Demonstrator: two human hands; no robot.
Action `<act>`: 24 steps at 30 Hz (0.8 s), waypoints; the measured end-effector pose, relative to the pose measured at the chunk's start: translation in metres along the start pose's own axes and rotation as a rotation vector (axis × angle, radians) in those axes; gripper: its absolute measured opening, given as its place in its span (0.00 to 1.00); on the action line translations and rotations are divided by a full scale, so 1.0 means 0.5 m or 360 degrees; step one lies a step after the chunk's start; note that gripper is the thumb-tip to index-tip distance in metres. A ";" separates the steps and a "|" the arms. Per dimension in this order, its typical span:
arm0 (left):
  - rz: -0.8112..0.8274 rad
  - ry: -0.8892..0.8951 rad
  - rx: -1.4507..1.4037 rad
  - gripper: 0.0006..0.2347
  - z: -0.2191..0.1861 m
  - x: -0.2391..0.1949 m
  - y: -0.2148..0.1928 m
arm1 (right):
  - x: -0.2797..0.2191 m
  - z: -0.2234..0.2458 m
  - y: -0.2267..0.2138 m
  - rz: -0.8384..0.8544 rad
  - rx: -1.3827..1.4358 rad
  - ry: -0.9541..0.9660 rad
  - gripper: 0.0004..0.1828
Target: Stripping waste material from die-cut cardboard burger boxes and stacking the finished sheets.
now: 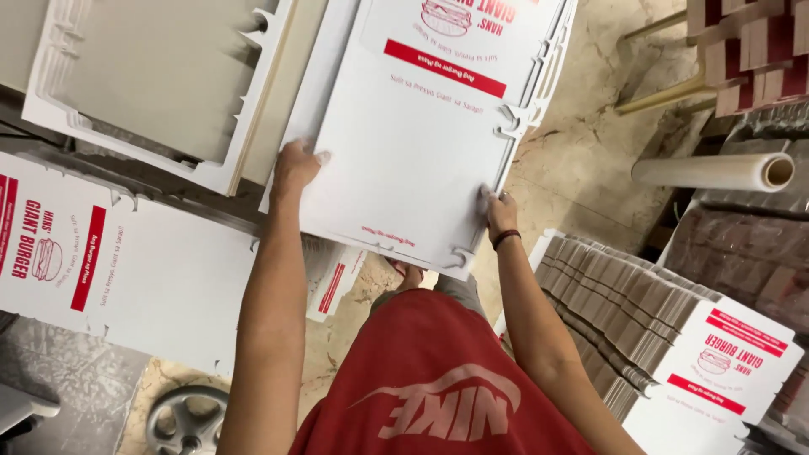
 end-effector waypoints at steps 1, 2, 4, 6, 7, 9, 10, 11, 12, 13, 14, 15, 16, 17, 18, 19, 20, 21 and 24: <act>-0.0015 0.0011 -0.0011 0.30 -0.027 -0.057 -0.024 | -0.017 0.030 -0.009 0.0004 0.0002 -0.0022 0.31; 0.0182 0.0076 -0.0312 0.27 -0.055 -0.115 -0.039 | -0.035 0.060 -0.017 0.0035 0.0012 -0.0031 0.32; 0.0378 0.0165 -0.0619 0.25 -0.083 -0.171 -0.033 | -0.035 0.098 -0.046 0.0060 0.0022 -0.0060 0.33; 0.0562 0.0081 -0.0929 0.23 -0.065 -0.176 0.022 | -0.002 0.106 -0.084 0.0148 0.0033 -0.0003 0.32; 0.0551 0.0083 -0.0938 0.23 -0.070 -0.211 0.042 | -0.004 0.118 -0.117 0.0157 0.0027 -0.0012 0.32; 0.0661 -0.0024 -0.1260 0.19 -0.085 -0.273 0.086 | -0.002 0.151 -0.182 0.0150 -0.0314 -0.0068 0.31; 0.0652 -0.0010 -0.1271 0.19 -0.094 -0.315 0.122 | -0.021 0.194 -0.215 0.0153 -0.0318 -0.0087 0.31; 0.0747 -0.0143 -0.1319 0.23 -0.099 -0.360 0.167 | -0.043 0.243 -0.250 0.0190 -0.0616 -0.0320 0.26; 0.0844 -0.0275 -0.1363 0.28 -0.104 -0.404 0.213 | -0.066 0.290 -0.283 0.0224 -0.0915 -0.0553 0.23; 0.0853 -0.0265 -0.1375 0.28 -0.080 -0.394 0.311 | -0.120 0.354 -0.302 0.0213 -0.0926 -0.0561 0.23; 0.1222 -0.0275 -0.1636 0.26 -0.066 -0.390 0.418 | -0.176 0.419 -0.317 0.0224 -0.1015 -0.0670 0.18; 0.1603 -0.0282 -0.1888 0.25 -0.056 -0.391 0.527 | -0.234 0.484 -0.335 0.0232 -0.1108 -0.0777 0.14; 0.1620 -0.0270 -0.1899 0.25 -0.121 -0.407 0.487 | -0.275 0.530 -0.356 0.0218 -0.1124 -0.0783 0.14; 0.1379 0.0294 -0.1257 0.26 -0.183 -0.427 0.440 | -0.323 0.569 -0.378 0.0257 -0.1154 -0.0770 0.15; 0.1082 0.0812 -0.0605 0.30 -0.248 -0.453 0.391 | -0.373 0.608 -0.399 0.0296 -0.1183 -0.0757 0.18; 0.1097 0.0827 -0.0627 0.30 -0.304 -0.441 0.400 | -0.448 0.638 -0.400 0.0276 -0.1208 -0.0756 0.18; 0.1349 0.0187 -0.1668 0.25 -0.351 -0.430 0.412 | -0.525 0.669 -0.403 0.0161 -0.1302 -0.0730 0.19; 0.1498 -0.0541 -0.2671 0.26 -0.416 -0.412 0.417 | -0.593 0.710 -0.398 0.0045 -0.1393 -0.0733 0.20; 0.1552 -0.0249 -0.2851 0.23 -0.528 -0.397 0.373 | -0.648 0.712 -0.547 0.0025 -0.1955 -0.1301 0.14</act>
Point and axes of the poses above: each hand's wrist, its own x-axis towards the middle knuckle, its own y-axis out of the palm, z = x × y, the point moved 3 cm from there along x, towards the middle knuckle, and after that the axes turned 4 degrees about z, right-handed, at the moved point
